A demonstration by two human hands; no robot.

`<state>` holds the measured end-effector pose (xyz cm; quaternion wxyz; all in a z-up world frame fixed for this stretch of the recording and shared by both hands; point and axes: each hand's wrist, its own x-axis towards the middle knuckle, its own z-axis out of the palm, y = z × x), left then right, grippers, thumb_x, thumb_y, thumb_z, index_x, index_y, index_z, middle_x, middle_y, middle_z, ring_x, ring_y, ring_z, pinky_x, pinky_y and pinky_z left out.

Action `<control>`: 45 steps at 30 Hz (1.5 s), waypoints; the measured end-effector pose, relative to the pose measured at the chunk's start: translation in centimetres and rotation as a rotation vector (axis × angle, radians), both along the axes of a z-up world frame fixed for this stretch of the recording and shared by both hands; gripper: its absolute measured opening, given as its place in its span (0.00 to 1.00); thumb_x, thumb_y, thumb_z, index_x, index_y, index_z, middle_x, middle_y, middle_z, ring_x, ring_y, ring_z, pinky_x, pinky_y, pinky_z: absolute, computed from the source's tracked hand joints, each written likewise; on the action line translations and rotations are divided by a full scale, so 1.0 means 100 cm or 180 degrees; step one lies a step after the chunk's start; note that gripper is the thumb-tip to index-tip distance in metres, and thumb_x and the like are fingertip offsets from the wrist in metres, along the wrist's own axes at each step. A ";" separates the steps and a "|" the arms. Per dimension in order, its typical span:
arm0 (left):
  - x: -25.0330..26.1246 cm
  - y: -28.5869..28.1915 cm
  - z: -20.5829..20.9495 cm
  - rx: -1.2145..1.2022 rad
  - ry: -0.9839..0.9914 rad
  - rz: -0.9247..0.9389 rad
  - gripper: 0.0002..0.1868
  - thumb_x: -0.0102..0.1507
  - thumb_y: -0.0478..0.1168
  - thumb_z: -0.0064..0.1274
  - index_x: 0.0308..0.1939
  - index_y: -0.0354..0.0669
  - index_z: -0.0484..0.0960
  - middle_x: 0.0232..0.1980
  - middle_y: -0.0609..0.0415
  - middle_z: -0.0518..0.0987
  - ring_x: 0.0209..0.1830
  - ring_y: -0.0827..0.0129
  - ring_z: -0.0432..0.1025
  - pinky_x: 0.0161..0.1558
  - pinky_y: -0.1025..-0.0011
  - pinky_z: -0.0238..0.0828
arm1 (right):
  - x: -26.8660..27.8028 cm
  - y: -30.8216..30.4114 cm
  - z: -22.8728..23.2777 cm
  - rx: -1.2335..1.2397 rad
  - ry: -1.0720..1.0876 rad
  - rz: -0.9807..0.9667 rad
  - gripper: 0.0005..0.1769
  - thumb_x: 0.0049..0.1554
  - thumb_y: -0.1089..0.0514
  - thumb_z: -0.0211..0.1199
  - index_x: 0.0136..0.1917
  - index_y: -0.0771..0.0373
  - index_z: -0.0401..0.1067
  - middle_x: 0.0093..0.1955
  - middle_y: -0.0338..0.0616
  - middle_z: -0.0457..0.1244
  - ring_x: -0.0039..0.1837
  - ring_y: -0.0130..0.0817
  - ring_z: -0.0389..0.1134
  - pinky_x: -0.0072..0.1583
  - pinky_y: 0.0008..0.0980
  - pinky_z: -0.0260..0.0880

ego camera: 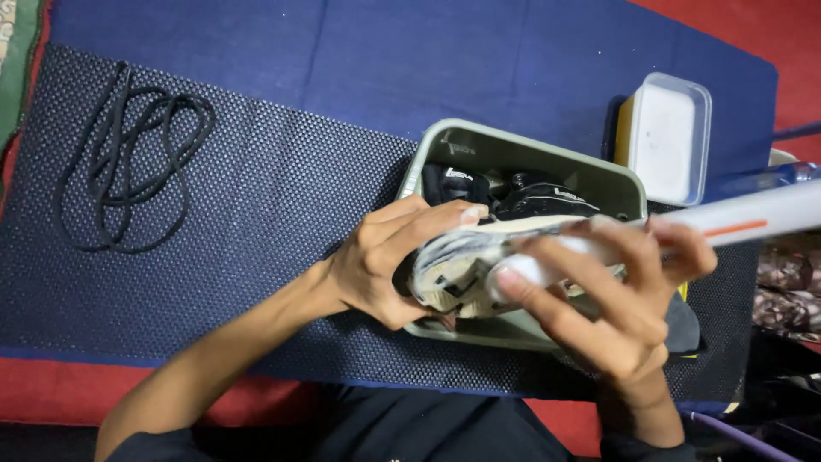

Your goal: The person scrubs a black and white sneaker with a white brush over a gray basin. They rotate the shoe to clean the sides, heel, and sole, applying soap and scrubbing the textured surfaces.

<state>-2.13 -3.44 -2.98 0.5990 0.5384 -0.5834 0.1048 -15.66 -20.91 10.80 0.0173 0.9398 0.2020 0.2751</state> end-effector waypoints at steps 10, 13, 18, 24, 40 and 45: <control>0.002 0.000 -0.006 0.0053 0.0067 -0.0173 0.45 0.65 0.61 0.59 0.68 0.23 0.65 0.66 0.32 0.76 0.46 0.47 0.82 0.48 0.59 0.80 | -0.032 -0.013 -0.032 -0.0082 0.0206 -0.0448 0.08 0.63 0.52 0.71 0.57 0.39 0.82 0.57 0.35 0.72 0.63 0.54 0.65 0.78 0.51 0.22; 0.002 0.000 -0.003 0.0005 0.0077 -0.0194 0.30 0.64 0.37 0.54 0.68 0.24 0.65 0.66 0.29 0.75 0.45 0.46 0.83 0.45 0.60 0.80 | -0.013 0.005 -0.017 -0.0416 -0.0150 0.0249 0.10 0.67 0.54 0.57 0.55 0.38 0.77 0.55 0.27 0.70 0.49 0.33 0.64 0.67 0.35 0.38; 0.002 0.002 0.003 0.0122 0.0124 -0.0212 0.31 0.65 0.40 0.51 0.67 0.23 0.64 0.66 0.29 0.75 0.49 0.44 0.83 0.50 0.58 0.82 | 0.000 0.020 -0.021 -0.0490 -0.0418 0.0295 0.10 0.68 0.50 0.54 0.60 0.42 0.73 0.54 0.31 0.72 0.45 0.30 0.66 0.60 0.35 0.45; 0.003 0.001 -0.002 0.0125 0.0148 -0.0271 0.35 0.75 0.58 0.38 0.71 0.26 0.62 0.68 0.32 0.75 0.47 0.48 0.83 0.48 0.57 0.79 | 0.013 0.028 -0.014 -0.0168 -0.0280 0.0388 0.07 0.65 0.51 0.64 0.54 0.49 0.80 0.51 0.41 0.69 0.47 0.42 0.69 0.56 0.42 0.54; 0.003 0.001 0.009 0.0244 -0.0043 0.0005 0.40 0.66 0.56 0.58 0.65 0.21 0.66 0.63 0.29 0.77 0.45 0.46 0.83 0.46 0.59 0.80 | -0.024 0.000 -0.026 0.0127 -0.0022 -0.0406 0.08 0.65 0.53 0.64 0.55 0.37 0.78 0.56 0.30 0.70 0.59 0.43 0.61 0.69 0.48 0.38; 0.005 -0.001 0.004 0.0212 -0.0133 -0.0018 0.49 0.63 0.65 0.58 0.65 0.19 0.66 0.63 0.29 0.77 0.47 0.48 0.84 0.43 0.63 0.79 | -0.027 -0.029 -0.054 0.0917 -0.0916 -0.0770 0.12 0.63 0.70 0.59 0.47 0.53 0.75 0.47 0.53 0.70 0.49 0.54 0.65 0.65 0.55 0.47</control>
